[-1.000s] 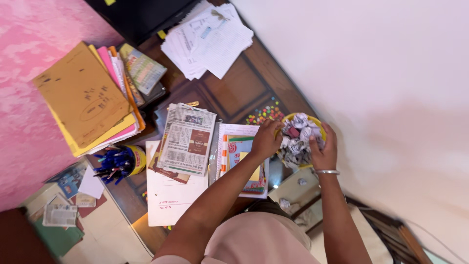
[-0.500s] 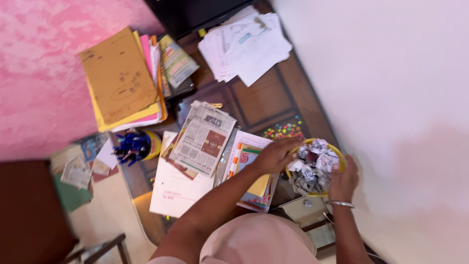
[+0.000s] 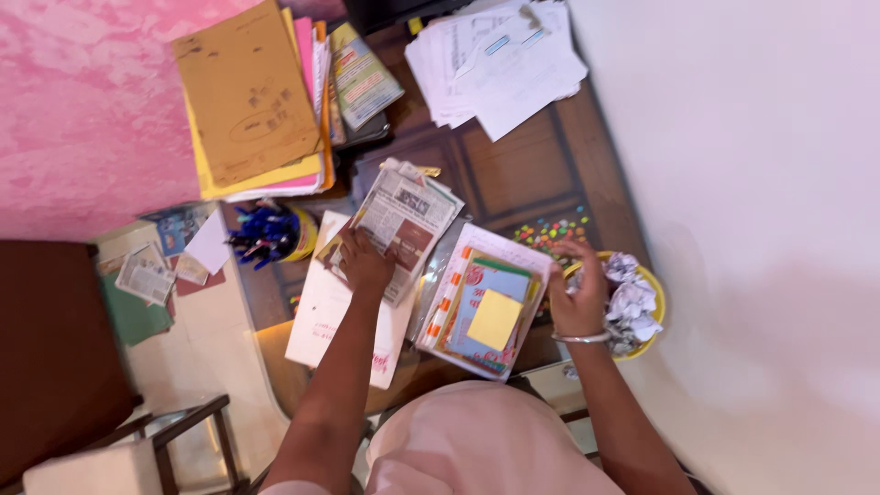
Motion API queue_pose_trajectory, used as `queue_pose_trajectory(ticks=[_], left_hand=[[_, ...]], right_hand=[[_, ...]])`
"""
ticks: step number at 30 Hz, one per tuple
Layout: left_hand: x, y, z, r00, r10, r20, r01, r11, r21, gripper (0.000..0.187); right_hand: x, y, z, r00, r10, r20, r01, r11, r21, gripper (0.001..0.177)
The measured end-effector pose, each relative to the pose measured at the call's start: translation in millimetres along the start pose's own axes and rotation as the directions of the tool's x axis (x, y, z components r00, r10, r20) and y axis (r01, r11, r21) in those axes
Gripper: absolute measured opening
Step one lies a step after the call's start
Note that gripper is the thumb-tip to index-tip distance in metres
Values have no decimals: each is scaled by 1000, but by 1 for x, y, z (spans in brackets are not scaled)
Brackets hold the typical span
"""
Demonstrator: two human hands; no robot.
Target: The person organizes a cluttered desk by sorting through stacks of papers, notebooks, and files. They move items aside, flip through documents, and place them into neat piles. The person also handles a black folder and a pen holder, arranging them on the glass table.
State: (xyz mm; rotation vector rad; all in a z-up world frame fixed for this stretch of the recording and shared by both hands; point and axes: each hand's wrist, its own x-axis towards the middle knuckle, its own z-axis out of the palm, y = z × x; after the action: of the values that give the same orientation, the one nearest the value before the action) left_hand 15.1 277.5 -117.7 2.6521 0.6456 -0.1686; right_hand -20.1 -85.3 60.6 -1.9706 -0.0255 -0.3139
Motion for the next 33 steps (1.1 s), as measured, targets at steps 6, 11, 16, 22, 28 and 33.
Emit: queue_pose_trajectory(ticks=[6, 11, 16, 22, 28, 33], left_hand=[[2, -30, -37, 990, 78, -117, -71, 996, 61, 109], [19, -35, -68, 983, -62, 173, 23, 976, 216, 90], [29, -62, -57, 946, 216, 243, -170, 965, -197, 64], [17, -62, -91, 888, 426, 173, -159, 637, -754, 36], [-36, -32, -161, 831, 521, 193, -76, 451, -889, 49], [-60, -47, -177, 693, 709, 132, -188, 354, -916, 53]], right_hand=[[-38, -7, 62, 927, 118, 355, -91, 992, -92, 34], [-71, -5, 79, 925, 174, 337, -173, 984, -33, 27], [-95, -6, 83, 921, 285, 264, -288, 957, -30, 24], [-119, 14, 103, 889, 387, 245, -435, 881, 185, 21], [-84, -21, 142, 808, 433, 399, -584, 507, 634, 42], [-72, -57, 181, 928, 313, 201, -373, 786, 493, 46]])
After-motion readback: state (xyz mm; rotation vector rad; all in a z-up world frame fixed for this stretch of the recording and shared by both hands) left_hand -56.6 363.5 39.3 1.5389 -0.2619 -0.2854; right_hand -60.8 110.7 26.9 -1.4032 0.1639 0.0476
